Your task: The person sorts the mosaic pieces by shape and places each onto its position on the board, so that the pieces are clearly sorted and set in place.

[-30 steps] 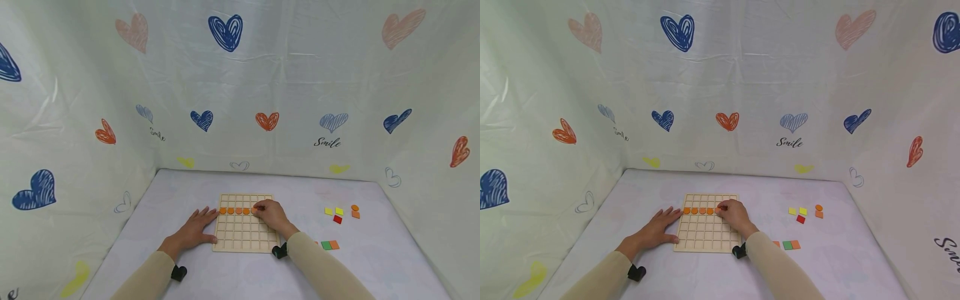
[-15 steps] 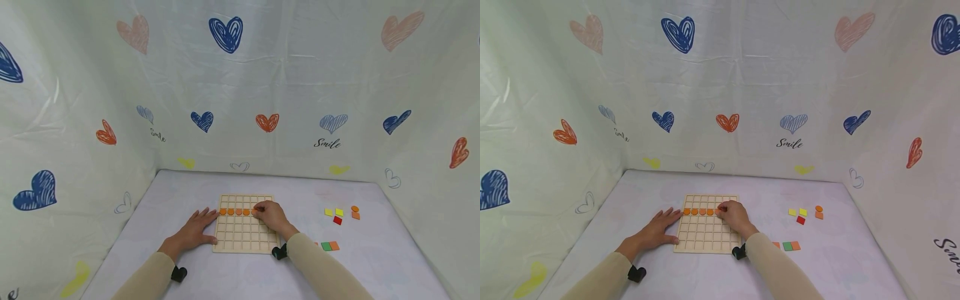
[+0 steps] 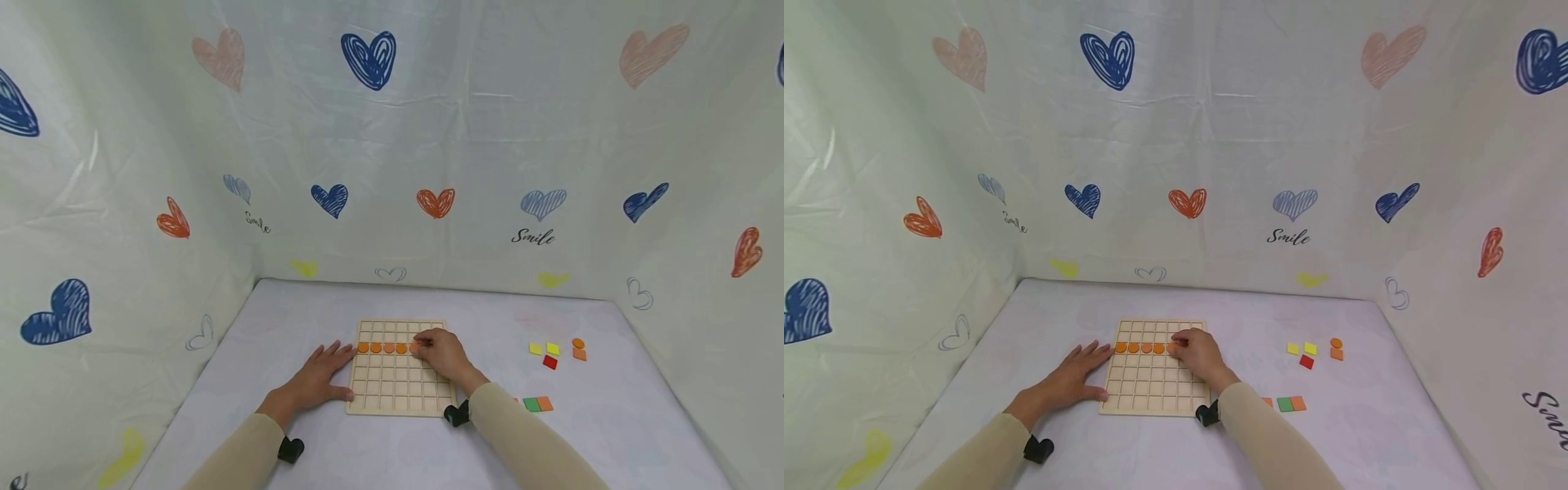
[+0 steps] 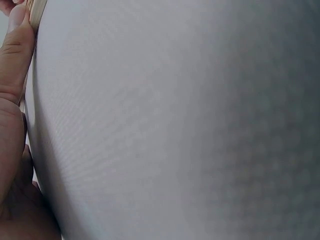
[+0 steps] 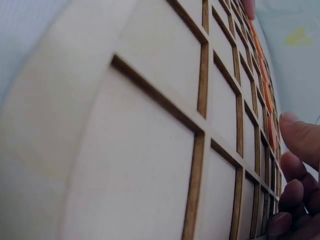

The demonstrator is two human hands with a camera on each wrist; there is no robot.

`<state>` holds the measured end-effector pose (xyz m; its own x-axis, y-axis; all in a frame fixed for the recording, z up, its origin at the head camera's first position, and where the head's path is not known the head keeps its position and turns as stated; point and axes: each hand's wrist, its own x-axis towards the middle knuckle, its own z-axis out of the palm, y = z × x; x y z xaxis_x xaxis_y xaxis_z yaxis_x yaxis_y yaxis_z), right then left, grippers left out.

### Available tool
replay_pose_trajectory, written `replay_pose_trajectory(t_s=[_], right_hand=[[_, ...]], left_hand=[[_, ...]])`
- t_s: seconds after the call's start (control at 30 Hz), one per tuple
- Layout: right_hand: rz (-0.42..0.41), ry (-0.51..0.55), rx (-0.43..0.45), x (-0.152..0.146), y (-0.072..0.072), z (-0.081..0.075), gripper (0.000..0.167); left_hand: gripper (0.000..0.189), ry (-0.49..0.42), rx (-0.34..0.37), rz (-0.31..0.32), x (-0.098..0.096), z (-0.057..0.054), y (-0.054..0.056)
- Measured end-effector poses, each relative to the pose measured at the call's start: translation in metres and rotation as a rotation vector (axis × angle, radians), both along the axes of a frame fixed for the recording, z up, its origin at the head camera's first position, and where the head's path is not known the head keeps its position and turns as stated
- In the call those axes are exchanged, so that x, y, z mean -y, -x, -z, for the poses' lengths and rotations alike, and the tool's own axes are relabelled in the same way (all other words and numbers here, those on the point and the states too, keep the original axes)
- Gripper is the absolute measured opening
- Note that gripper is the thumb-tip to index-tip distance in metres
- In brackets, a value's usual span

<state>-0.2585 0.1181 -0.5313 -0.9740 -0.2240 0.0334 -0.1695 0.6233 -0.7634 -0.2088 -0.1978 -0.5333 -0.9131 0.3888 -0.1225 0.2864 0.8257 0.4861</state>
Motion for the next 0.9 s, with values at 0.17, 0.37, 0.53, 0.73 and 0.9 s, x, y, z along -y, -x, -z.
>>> replay_pose_trajectory(t_s=[0.17,0.37,0.53,0.73,0.9], right_hand=[[0.009,0.021,-0.003,-0.001,0.0,0.001,0.029],[0.04,0.108,0.011,-0.005,0.0,-0.003,0.027],[0.048,0.155,0.004,-0.012,0.001,-0.007,0.03],[0.071,0.173,-0.025,-0.022,0.0,-0.018,0.032],[0.111,0.161,-0.07,-0.039,-0.001,-0.027,0.031]], left_hand=[[0.099,-0.002,-0.002,0.007,0.0,-0.001,-0.002],[0.099,-0.007,-0.004,0.019,0.0,-0.002,-0.003],[0.099,0.01,-0.001,0.01,0.0,-0.001,-0.001],[0.099,0.018,0.002,0.004,0.001,0.0,0.0],[0.099,0.022,0.003,0.008,0.0,-0.001,0.0]])
